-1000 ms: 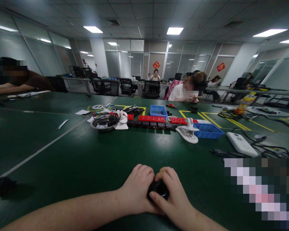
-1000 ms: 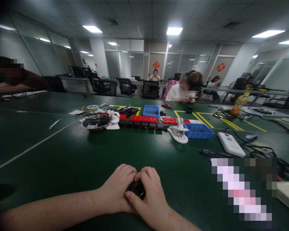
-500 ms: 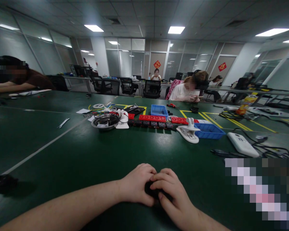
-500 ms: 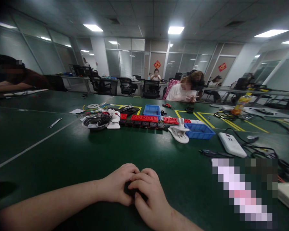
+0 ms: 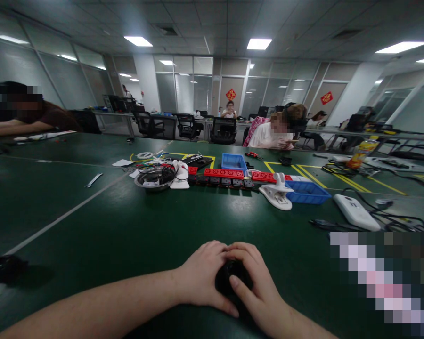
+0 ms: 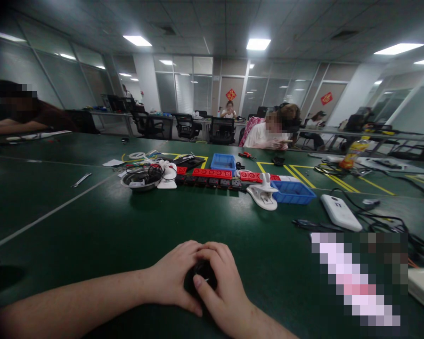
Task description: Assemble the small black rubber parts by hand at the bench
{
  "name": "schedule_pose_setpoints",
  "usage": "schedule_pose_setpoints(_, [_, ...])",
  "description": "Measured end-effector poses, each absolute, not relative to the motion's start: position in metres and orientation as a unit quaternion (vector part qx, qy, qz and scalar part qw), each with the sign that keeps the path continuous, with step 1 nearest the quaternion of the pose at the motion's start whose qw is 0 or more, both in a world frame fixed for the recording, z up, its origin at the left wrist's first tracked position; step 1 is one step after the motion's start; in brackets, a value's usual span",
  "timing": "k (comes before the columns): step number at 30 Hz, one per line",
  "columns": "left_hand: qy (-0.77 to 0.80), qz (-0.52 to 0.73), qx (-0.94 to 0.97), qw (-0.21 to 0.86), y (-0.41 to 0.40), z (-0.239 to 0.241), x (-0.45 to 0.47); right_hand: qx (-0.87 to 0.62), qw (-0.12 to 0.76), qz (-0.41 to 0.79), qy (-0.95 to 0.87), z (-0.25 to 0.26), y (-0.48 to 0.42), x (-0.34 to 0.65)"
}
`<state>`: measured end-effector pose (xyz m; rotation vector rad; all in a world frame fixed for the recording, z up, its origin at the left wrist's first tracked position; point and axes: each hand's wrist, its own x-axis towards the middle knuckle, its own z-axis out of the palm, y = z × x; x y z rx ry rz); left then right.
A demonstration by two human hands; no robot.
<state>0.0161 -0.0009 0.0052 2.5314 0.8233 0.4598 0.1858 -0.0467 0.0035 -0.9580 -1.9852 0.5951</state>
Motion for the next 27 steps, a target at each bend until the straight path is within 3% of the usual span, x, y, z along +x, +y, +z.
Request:
schedule_pose_setpoints(14, [0.367, 0.179, 0.891, 0.2, -0.008, 0.005, 0.022, -0.433, 0.4, 0.19, -0.785, 0.004, -0.046, 0.178])
schedule_pose_setpoints(27, [0.242, 0.185, 0.922, 0.238, 0.008, 0.001, 0.016, -0.327, 0.415, 0.212, -0.822, 0.017, -0.048, 0.181])
